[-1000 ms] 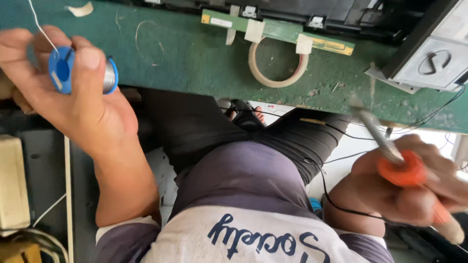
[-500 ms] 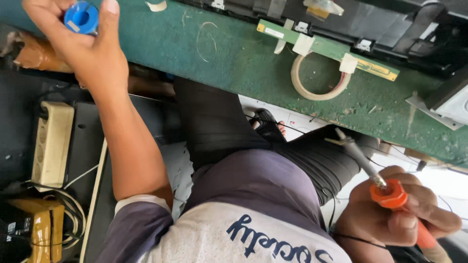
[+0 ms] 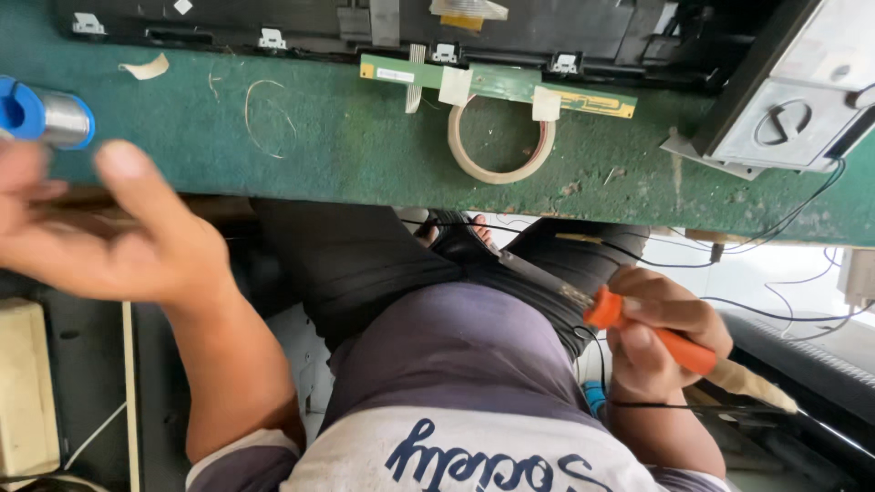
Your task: The person uses a soldering iron and solder wire to attach a small wire to a green circuit board. They hold the wire in place with one hand while applying heat and solder with the other, repeating the process on different points of the board.
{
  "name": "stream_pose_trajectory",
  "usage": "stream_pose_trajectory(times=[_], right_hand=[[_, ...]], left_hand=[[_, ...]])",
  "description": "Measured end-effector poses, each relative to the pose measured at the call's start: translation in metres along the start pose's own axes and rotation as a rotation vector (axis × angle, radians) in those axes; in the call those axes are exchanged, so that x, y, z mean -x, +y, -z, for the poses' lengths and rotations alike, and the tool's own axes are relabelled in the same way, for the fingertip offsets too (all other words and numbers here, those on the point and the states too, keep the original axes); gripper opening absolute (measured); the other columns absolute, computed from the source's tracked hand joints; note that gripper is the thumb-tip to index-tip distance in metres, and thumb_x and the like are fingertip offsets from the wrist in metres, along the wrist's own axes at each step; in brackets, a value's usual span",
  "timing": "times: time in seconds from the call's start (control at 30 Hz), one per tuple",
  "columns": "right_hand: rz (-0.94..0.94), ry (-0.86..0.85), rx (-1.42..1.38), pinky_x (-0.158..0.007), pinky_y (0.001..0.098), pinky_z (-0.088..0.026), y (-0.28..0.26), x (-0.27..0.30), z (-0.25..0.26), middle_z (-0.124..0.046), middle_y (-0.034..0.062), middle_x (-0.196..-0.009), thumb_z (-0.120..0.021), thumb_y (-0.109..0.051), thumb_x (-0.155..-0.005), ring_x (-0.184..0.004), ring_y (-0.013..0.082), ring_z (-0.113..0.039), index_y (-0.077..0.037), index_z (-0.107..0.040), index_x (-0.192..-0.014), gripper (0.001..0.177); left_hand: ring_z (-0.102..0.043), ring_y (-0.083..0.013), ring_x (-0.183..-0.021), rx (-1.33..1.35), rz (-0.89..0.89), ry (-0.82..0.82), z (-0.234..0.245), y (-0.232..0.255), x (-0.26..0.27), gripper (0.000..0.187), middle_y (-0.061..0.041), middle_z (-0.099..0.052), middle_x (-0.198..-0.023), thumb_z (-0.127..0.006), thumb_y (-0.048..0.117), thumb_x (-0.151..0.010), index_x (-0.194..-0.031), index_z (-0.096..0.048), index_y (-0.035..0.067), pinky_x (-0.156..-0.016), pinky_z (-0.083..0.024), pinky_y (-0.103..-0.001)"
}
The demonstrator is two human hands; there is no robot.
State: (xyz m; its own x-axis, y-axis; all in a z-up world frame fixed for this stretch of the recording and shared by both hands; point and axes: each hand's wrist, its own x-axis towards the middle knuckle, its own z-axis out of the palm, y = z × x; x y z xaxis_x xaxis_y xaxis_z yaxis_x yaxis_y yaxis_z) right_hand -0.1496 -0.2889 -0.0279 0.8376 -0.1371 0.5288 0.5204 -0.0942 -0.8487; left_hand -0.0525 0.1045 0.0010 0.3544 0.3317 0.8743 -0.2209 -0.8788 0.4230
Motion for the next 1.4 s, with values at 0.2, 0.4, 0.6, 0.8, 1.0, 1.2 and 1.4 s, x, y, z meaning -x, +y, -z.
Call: stream_pose_trajectory(times=[0.2, 0.4, 0.6, 0.8, 1.0, 1.2, 1.4], right_hand=[[-0.019, 0.150, -0.131, -0.063, 0.0402, -0.042, 0.008, 0.006, -0.001, -0.052, 0.0105, -0.070, -0.065, -0.024, -0.095, -0.059, 0.0256, -0.053, -0.011, -0.052, -0.092, 0.018], [-0.011, 0.167, -0.103, -0.066, 0.0414, -0.045, 0.018, 0.011, 0.019, -0.053, 0.0122, -0.072, -0.064, -0.024, -0.096, -0.061, 0.0278, -0.055, -0.011, -0.052, -0.096, 0.018], [0.090, 0.190, -0.032, -0.065, 0.0357, -0.049, 0.028, 0.002, 0.023, -0.056, 0.0169, -0.077, -0.066, -0.030, -0.102, -0.059, 0.0266, -0.059, -0.008, -0.054, -0.108, 0.026], [0.112, 0.054, -0.024, -0.069, 0.0374, -0.064, 0.016, -0.041, -0.016, -0.058, 0.0150, -0.109, -0.071, -0.036, -0.106, -0.082, 0.0307, -0.068, -0.017, -0.062, -0.118, 0.024], [0.178, -0.225, 0.048, -0.086, 0.0328, -0.066, 0.003, -0.087, -0.067, -0.049, 0.0120, -0.127, -0.087, -0.014, -0.095, -0.119, 0.0324, -0.074, -0.019, -0.055, -0.124, 0.044], [0.250, -0.448, 0.133, -0.107, 0.0416, -0.065, 0.006, -0.105, -0.080, -0.045, 0.0139, -0.131, -0.091, -0.006, -0.100, -0.116, 0.0365, -0.081, -0.014, -0.055, -0.126, 0.045], [0.272, -0.458, 0.181, -0.106, 0.0388, -0.049, 0.006, -0.110, -0.086, -0.071, 0.0172, -0.116, -0.088, -0.003, -0.103, -0.117, 0.0229, -0.067, -0.018, -0.052, -0.123, 0.044]], left_hand=[[-0.059, -0.0353, -0.097, 0.428, -0.283, -0.637, -0.024, 0.068, -0.009, 0.007, -0.018, -0.063, -0.114, -0.073, 0.008, -0.114, -0.113, -0.075, 0.001, -0.088, -0.047, -0.048], [-0.049, -0.0361, -0.094, 0.436, -0.345, -0.788, -0.060, 0.060, -0.005, 0.016, -0.021, -0.054, -0.126, -0.074, 0.004, -0.113, -0.128, -0.068, 0.003, -0.089, -0.045, -0.051], [-0.050, -0.0342, -0.092, 0.439, -0.370, -0.749, -0.073, 0.058, 0.004, 0.006, -0.017, -0.057, -0.123, -0.077, 0.006, -0.116, -0.120, -0.072, 0.006, -0.079, -0.046, -0.047], [-0.061, -0.0287, -0.090, 0.478, -0.461, -0.544, -0.066, 0.069, 0.005, 0.006, -0.008, -0.075, -0.113, -0.076, 0.007, -0.113, -0.107, -0.077, 0.006, -0.080, -0.052, -0.040], [-0.069, -0.0307, -0.094, 0.527, -0.462, -0.545, -0.048, 0.082, 0.005, 0.009, -0.006, -0.078, -0.113, -0.071, 0.007, -0.112, -0.106, -0.077, 0.005, -0.080, -0.049, -0.043], [-0.074, -0.0364, -0.109, 0.655, -0.412, -0.620, -0.040, 0.086, 0.009, 0.008, -0.014, -0.077, -0.112, -0.069, 0.001, -0.110, -0.106, -0.076, -0.001, -0.098, -0.053, -0.051], [-0.076, -0.0422, -0.109, 0.816, -0.331, -0.723, -0.039, 0.089, 0.013, 0.009, -0.028, -0.073, -0.114, -0.063, -0.006, -0.109, -0.111, -0.070, -0.011, -0.113, -0.056, -0.061]])
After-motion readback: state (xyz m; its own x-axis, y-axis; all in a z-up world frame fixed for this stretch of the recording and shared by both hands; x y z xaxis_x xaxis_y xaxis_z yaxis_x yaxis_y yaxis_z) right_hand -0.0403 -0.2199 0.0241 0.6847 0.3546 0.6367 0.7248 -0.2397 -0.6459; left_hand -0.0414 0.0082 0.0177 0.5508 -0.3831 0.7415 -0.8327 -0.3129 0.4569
